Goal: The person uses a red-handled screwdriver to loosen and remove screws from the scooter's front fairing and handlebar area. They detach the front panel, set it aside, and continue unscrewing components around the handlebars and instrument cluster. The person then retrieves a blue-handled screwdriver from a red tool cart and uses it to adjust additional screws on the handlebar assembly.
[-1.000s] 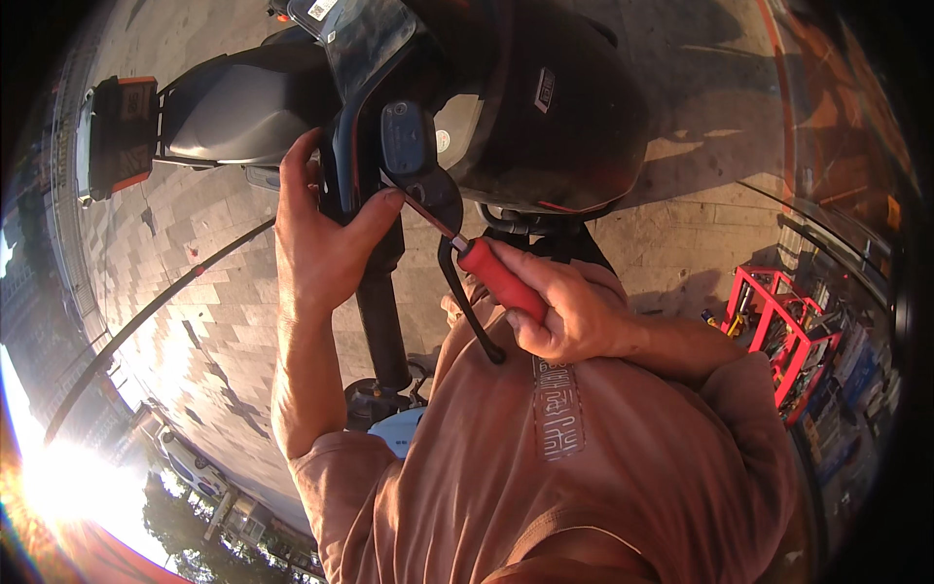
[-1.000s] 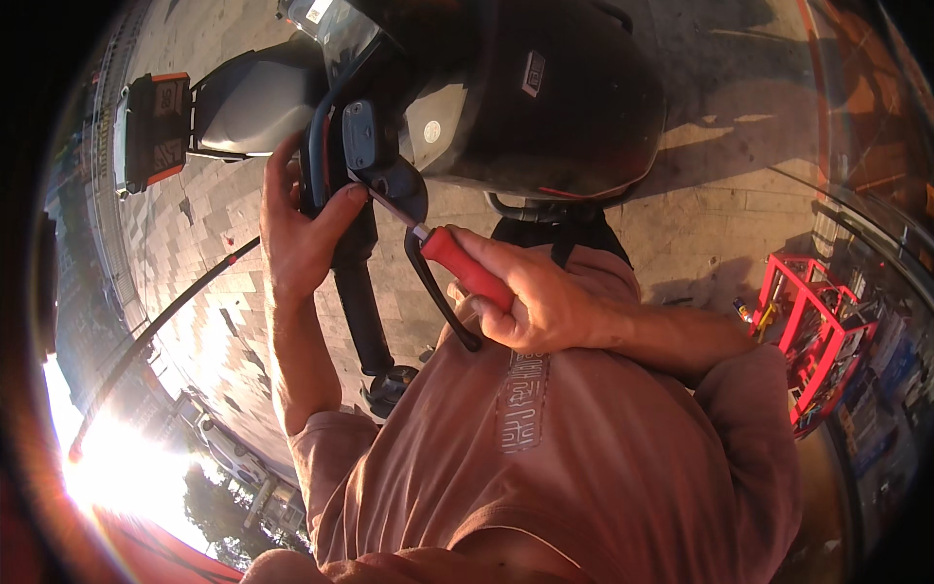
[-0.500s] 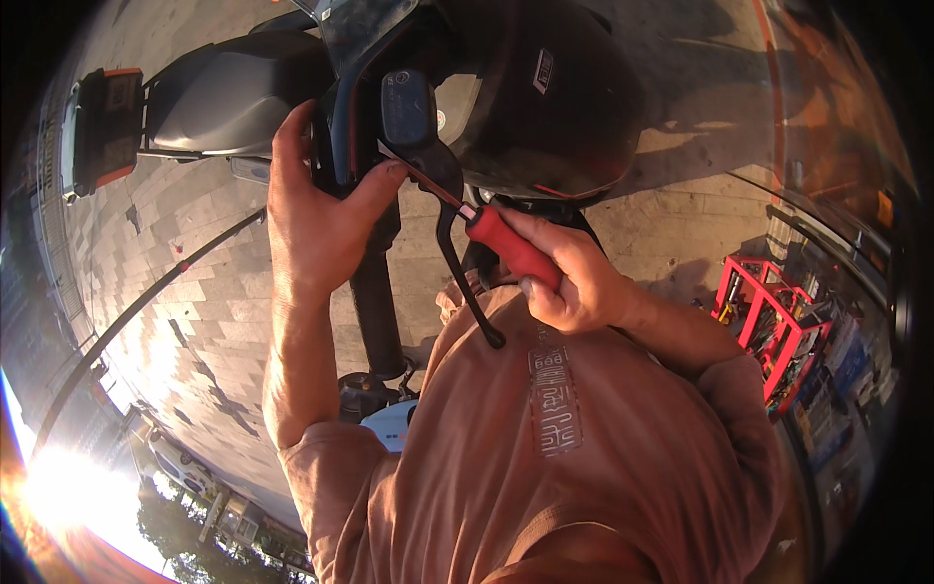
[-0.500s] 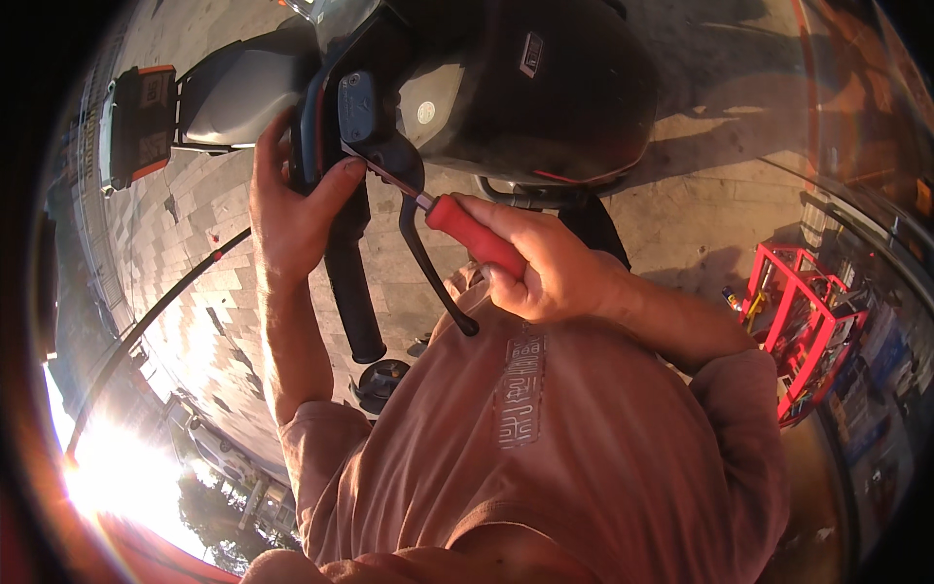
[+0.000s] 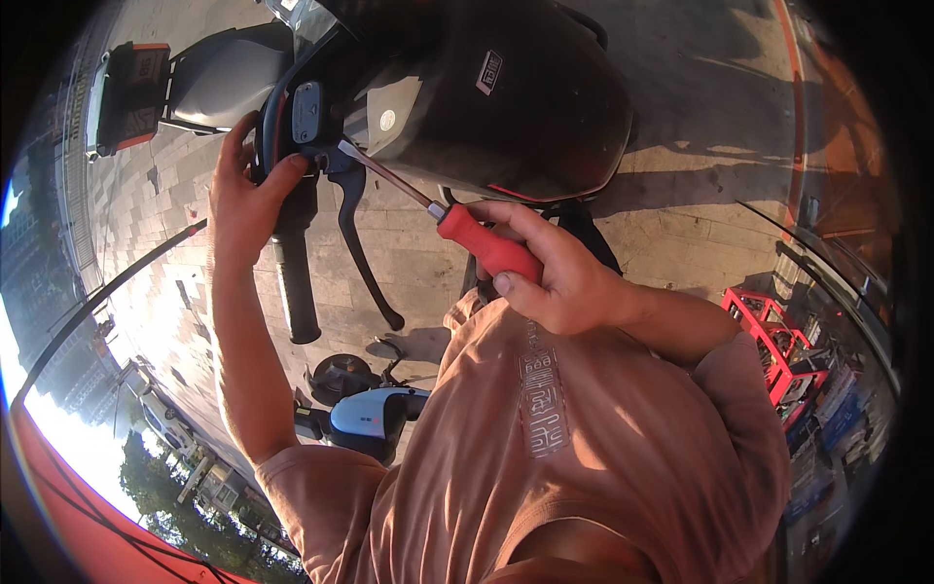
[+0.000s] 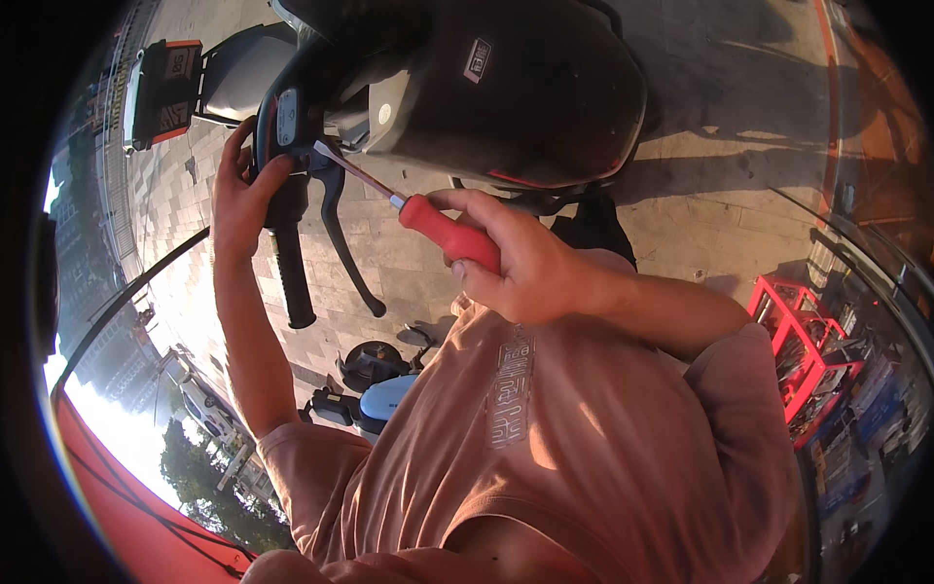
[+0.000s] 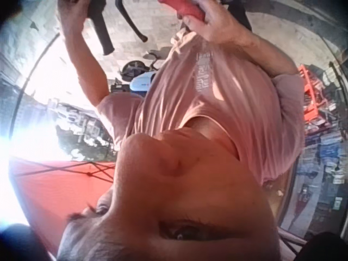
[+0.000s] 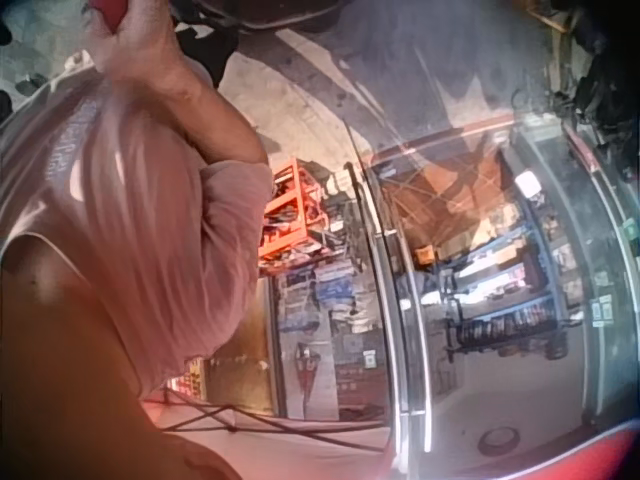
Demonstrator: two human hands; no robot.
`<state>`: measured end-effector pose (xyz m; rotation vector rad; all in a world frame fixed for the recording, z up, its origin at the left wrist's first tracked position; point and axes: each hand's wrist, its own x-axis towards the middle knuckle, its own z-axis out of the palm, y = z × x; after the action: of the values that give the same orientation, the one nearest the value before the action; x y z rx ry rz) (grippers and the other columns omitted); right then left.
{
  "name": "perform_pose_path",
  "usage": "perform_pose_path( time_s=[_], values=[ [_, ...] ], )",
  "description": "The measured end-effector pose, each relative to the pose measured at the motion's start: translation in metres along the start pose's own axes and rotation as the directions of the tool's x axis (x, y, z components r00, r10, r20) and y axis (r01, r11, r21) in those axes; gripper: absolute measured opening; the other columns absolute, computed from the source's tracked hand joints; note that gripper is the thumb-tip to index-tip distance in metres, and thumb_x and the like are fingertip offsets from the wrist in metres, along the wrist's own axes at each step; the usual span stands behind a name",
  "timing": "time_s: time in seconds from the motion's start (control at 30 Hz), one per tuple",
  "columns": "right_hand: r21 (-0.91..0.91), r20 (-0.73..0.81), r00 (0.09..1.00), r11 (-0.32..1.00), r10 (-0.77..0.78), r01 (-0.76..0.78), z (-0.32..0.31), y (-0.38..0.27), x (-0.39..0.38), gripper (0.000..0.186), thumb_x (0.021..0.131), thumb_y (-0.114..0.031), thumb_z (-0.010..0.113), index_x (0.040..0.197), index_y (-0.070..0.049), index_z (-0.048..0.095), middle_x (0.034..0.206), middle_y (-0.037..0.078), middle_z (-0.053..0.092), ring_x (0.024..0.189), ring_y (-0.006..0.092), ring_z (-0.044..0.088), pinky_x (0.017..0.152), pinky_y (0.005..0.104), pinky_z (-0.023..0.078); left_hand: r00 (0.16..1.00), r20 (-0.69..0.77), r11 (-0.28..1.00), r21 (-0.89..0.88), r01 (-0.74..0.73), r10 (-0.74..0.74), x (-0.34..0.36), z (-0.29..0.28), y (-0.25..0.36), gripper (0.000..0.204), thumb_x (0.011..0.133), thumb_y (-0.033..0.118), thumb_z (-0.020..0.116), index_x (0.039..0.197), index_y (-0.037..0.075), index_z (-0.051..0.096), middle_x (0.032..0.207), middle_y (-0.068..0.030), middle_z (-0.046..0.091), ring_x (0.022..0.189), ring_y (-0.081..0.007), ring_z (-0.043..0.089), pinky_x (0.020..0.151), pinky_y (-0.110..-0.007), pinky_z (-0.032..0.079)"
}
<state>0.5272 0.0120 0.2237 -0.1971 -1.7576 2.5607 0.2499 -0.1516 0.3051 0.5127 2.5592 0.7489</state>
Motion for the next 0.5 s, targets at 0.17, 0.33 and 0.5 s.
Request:
perform_pose_path(
  time_s=[0.17, 0.33, 0.5],
  values=[
    [-0.252, -0.092, 0.985, 0.96, -0.149, 0.122, -0.052, 0.007, 0.018, 0.056, 0.093, -0.006, 0.057, 0.145, 0.003, 0.039, 0.114, 0.011, 0.059, 0.098, 0.0147, 0.057, 0.087, 0.0299, 0.048, 0.997, -0.047, 0.99, 0.122, 0.065, -0.06, 0.002, 0.003, 0.017, 0.073, 0.075, 0.019, 0.077, 0.142, 0.007, 0.05, 0.106, -0.0164, 0.07, 0.089, -0.0219, 0.07, 0.077, -0.031, 0.056],
    [-0.138, 0.022, 1.0, 0.99, -0.015, 0.018, -0.074, 0.006, 0.05, 0.053, 0.093, -0.007, 0.057, 0.143, 0.002, 0.043, 0.106, 0.011, 0.062, 0.09, 0.0144, 0.058, 0.083, 0.0294, 0.049, 0.985, -0.169, 1.0, -0.002, 0.017, -0.017, -0.002, 0.011, 0.005, 0.067, 0.078, 0.013, 0.076, 0.14, 0.003, 0.051, 0.111, -0.0165, 0.068, 0.09, -0.0206, 0.07, 0.078, -0.03, 0.056],
    [-0.157, 0.103, 0.994, 0.987, 0.044, -0.028, -0.083, -0.007, 0.074, 0.052, 0.093, -0.006, 0.058, 0.142, 0.0, 0.044, 0.105, 0.009, 0.063, 0.09, 0.0135, 0.058, 0.084, 0.029, 0.049, 0.975, -0.219, 0.999, 0.018, -0.032, 0.035, -0.009, 0.016, -0.003, 0.057, 0.083, 0.003, 0.071, 0.136, -0.002, 0.052, 0.119, -0.0165, 0.065, 0.094, -0.0199, 0.069, 0.08, -0.03, 0.057]
  ],
)
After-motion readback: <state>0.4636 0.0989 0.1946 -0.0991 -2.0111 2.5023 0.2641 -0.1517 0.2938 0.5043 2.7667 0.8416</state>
